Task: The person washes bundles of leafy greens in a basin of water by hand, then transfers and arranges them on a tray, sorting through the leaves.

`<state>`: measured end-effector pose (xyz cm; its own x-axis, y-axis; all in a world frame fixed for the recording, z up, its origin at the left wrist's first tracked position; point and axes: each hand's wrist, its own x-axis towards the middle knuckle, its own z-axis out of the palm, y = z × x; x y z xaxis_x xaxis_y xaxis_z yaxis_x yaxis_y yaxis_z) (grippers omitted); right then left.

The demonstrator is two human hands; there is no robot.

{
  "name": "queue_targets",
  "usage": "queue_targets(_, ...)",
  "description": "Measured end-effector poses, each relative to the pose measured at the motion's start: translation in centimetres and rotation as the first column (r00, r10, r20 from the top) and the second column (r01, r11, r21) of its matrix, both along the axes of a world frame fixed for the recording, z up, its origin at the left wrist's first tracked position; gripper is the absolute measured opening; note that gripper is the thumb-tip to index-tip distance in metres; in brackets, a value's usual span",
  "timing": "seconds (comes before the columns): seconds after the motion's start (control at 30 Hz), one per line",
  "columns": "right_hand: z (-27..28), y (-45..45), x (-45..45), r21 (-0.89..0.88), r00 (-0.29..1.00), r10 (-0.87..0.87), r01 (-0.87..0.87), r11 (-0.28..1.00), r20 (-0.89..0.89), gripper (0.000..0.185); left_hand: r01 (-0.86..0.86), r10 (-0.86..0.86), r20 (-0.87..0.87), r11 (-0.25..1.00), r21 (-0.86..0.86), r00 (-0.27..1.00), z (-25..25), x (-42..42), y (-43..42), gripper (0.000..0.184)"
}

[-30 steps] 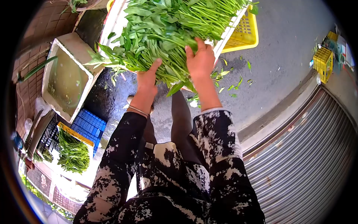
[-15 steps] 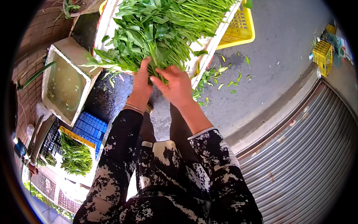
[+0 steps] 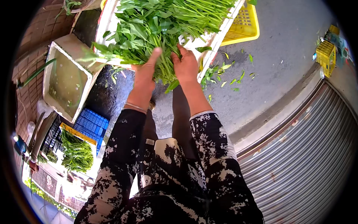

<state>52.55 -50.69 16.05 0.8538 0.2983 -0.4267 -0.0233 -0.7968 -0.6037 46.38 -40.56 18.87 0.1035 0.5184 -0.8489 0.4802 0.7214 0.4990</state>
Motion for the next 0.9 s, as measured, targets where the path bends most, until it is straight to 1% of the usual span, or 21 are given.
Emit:
queue_targets(0.03, 0.4, 0.1, 0.3, -0.035, 0.996, 0.065, -0.063, 0.997, 0.064, 0.046, 0.076, -0.076, 0.007, 0.997, 0.020, 0.997, -1.2, 0.0, 0.1, 0.130)
queue_targets(0.07, 0.7, 0.5, 0.5, -0.033, 0.996, 0.067, -0.065, 0.997, 0.065, 0.046, 0.074, -0.074, 0.007, 0.997, 0.022, 0.997, -1.7, 0.1, 0.0, 0.130)
queue_targets(0.13, 1.9, 1.7, 1.6, -0.136, 0.887, 0.152, -0.102, 0.985, 0.435, 0.043, 0.134, -0.119, -0.320, 0.991, 0.024, 0.940, -0.5, 1.4, 0.2, 0.134)
queue_targets(0.17, 2.2, 2.3, 2.3, -0.118, 0.838, 0.243, -0.213, 0.970, 0.488, 0.040, 0.095, -0.071, -0.281, 0.993, 0.073, 0.957, -1.4, 0.9, 0.2, 0.132)
queue_targets(0.2, 2.2, 2.9, 2.8, -0.119, 0.839, 0.243, -0.213, 0.970, 0.487, 0.040, 0.095, -0.071, -0.282, 0.993, 0.071, 0.957, -2.8, 0.1, 0.1, 0.132)
queue_targets(0.27, 1.8, 4.1, 3.0, -0.120, 0.770, 0.439, -0.437, 0.892, 0.462, 0.036, -0.030, 0.036, -0.032, 0.984, 0.176, 0.999, -3.4, -0.9, 0.0, 0.119)
queue_targets(0.3, 1.4, 4.2, 3.0, -0.138, 0.836, 0.419, -0.396, 0.908, 0.354, 0.033, -0.093, 0.075, 0.093, 0.976, 0.199, 0.993, -2.8, -1.1, -0.1, 0.111)
queue_targets(0.33, 0.8, 4.1, 3.3, -0.136, 0.837, 0.417, -0.395, 0.909, 0.353, 0.033, -0.091, 0.074, 0.092, 0.975, 0.201, 0.993, -2.6, -1.0, 0.1, 0.111)
queue_targets(0.4, -0.1, 3.5, 3.7, 0.049, 0.883, 0.284, -0.325, 0.945, 0.373, 0.027, -0.146, 0.137, 0.067, 0.977, 0.156, 0.988, -2.3, -1.1, 0.4, 0.099)
queue_targets(0.43, -0.2, 3.0, 3.4, 0.179, 0.912, 0.164, -0.245, 0.953, 0.377, 0.018, -0.104, 0.108, -0.018, 0.982, 0.158, 0.994, -2.4, -1.0, 0.4, 0.098)
queue_targets(0.47, -0.3, 2.4, 3.0, 0.178, 0.911, 0.165, -0.246, 0.953, 0.377, 0.018, -0.105, 0.109, -0.018, 0.982, 0.157, 0.994, -2.6, -1.1, 0.5, 0.098)
queue_targets(0.5, 0.1, 1.8, 2.7, 0.420, 0.987, -0.145, 0.106, 0.901, 0.062, 0.015, -0.099, 0.095, 0.033, 0.982, 0.163, 0.995, -3.0, -1.3, 0.5, 0.104)
queue_targets(0.53, 0.5, 1.3, 2.4, 0.514, 0.876, -0.370, 0.482, 0.710, -0.310, 0.013, -0.093, 0.079, 0.086, 0.981, 0.171, 0.993, -3.4, -1.3, 0.4, 0.110)
queue_targets(0.57, 0.8, 1.0, 2.1, 0.546, 0.764, -0.501, 0.643, 0.537, -0.407, 0.011, -0.093, 0.079, 0.087, 0.981, 0.171, 0.993, -3.8, -1.4, 0.2, 0.110)
queue_targets(0.6, 0.7, 0.2, 1.7, 0.546, 0.763, -0.502, 0.644, 0.536, -0.407, 0.011, -0.068, 0.068, 0.006, 0.981, 0.180, 0.998, -3.4, -1.1, 0.2, 0.113)
queue_targets(0.67, 0.6, -1.4, 0.9, 0.465, 0.556, -0.579, 0.827, 0.314, -0.597, 0.014, -0.034, 0.049, -0.078, 0.982, 0.187, 0.996, -2.5, -0.6, 0.2, 0.117)
queue_targets(0.7, 1.5, -1.5, 0.4, 0.427, 0.587, -0.595, 0.809, 0.404, -0.549, 0.014, 0.017, 0.013, -0.232, 0.992, 0.128, 0.973, -0.6, 0.4, 0.5, 0.123)
queue_targets(0.73, 1.5, -1.7, -0.3, 0.428, 0.583, -0.598, 0.812, 0.398, -0.550, 0.014, 0.058, -0.030, -0.377, 0.996, 0.063, 0.926, 0.3, 1.1, 0.3, 0.129)
queue_targets(0.83, 1.4, -1.8, -2.6, 0.557, 0.734, -0.503, 0.677, 0.482, -0.457, 0.014, 0.164, -0.101, -0.520, 0.984, 0.076, 0.848, 0.0, 2.8, -0.8, 0.141)
queue_targets(0.87, 1.4, -1.9, -3.1, 0.556, 0.732, -0.505, 0.679, 0.480, -0.457, 0.014, 0.167, -0.104, -0.520, 0.983, 0.076, 0.848, -0.1, 3.3, -1.1, 0.141)
queue_targets(0.9, 1.3, -2.1, -3.6, 0.541, 0.795, -0.458, 0.607, 0.583, -0.398, 0.014, 0.238, -0.163, -0.563, 0.969, 0.062, 0.810, -0.1, 3.6, -1.4, 0.144)
